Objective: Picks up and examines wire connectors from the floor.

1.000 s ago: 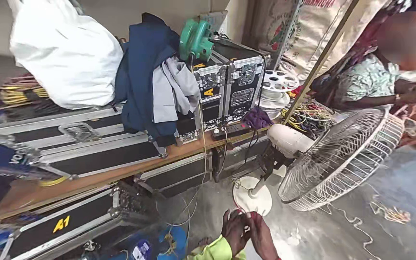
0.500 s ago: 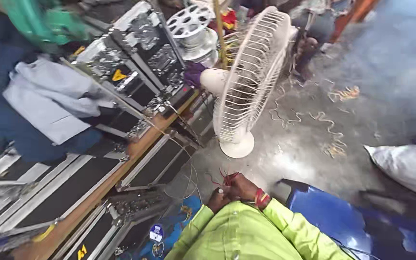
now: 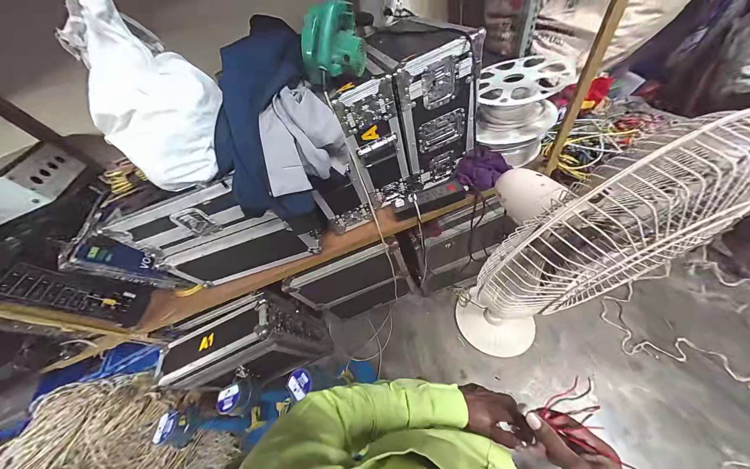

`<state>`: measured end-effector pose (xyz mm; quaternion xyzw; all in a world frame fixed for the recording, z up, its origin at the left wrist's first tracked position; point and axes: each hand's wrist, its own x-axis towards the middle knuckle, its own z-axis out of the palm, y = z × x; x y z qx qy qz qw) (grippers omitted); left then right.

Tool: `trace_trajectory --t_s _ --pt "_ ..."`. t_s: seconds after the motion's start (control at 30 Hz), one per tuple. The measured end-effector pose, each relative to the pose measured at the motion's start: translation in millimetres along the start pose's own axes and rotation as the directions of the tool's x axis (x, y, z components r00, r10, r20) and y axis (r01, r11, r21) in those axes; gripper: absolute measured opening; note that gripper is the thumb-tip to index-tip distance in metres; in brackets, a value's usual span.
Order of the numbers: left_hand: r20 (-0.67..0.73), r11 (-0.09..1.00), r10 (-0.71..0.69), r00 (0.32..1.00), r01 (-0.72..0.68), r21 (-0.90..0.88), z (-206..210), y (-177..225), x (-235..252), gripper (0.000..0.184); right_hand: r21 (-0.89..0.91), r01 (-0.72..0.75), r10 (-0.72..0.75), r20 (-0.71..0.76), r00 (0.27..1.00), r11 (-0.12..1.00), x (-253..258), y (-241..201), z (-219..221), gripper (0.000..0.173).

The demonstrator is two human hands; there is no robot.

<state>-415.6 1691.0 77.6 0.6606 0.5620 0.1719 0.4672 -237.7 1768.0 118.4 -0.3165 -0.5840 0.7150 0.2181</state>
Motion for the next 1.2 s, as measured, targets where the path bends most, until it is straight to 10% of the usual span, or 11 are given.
trace_trajectory --t_s 0.1,0.3,0.5,0.67,0.73,0.97,1.07,1.1,1.17,1.2 --pt "-0.031 1.0 -0.007 0.999 0.007 -0.013 8 -20 0 0.041 -0.213 -0.059 0.044 -0.073 0.996 0.975 7 21 -7 0.007" --pt "0.056 0.719 -0.623 0.78 0.599 -0.352 25 -164 -37 0.058 -0.298 -0.228 0.046 -0.513 0.857 0.927 -26 28 -10 0.021" --pt "0.193 0.594 -0.8 0.568 0.706 0.386 -10 -305 -155 0.046 -0.122 -0.041 -0.097 -0.919 0.382 0.992 -66 14 -15 0.014" --pt "0.306 0.517 -0.852 0.425 0.587 0.623 -7 -373 -191 0.051 -0.035 0.147 -0.038 -0.999 0.016 0.989 -107 -4 -35 0.013" --pt "0.331 0.486 -0.874 0.356 0.628 0.608 -18 -340 -147 0.05 0.023 0.187 0.044 -0.993 -0.107 0.982 -108 -2 -55 0.014" --pt "0.17 0.733 -0.665 0.727 0.679 -0.038 -13 -196 63 0.044 0.135 0.522 0.368 -0.851 -0.374 0.842 -77 5 -172 0.013" --pt "0.166 0.943 -0.271 0.948 0.296 -0.15 -37 -123 127 0.044 0.111 0.634 0.417 -0.836 -0.357 0.765 -51 1 -232 0.013" --pt "0.155 0.988 -0.038 0.987 0.06 -0.143 -54 -65 143 0.043 0.118 0.64 0.414 -0.846 -0.336 0.759 -44 -1 -248 0.015" --pt "0.254 0.752 -0.643 0.723 0.658 0.032 -109 234 204 0.039 0.149 0.622 0.397 -0.873 -0.282 0.769 -32 -10 -280 0.015" --pt "0.226 0.734 -0.676 0.702 0.67 0.111 -131 357 228 0.035 0.16 0.609 0.388 -0.883 -0.264 0.777 -26 -14 -296 0.015"
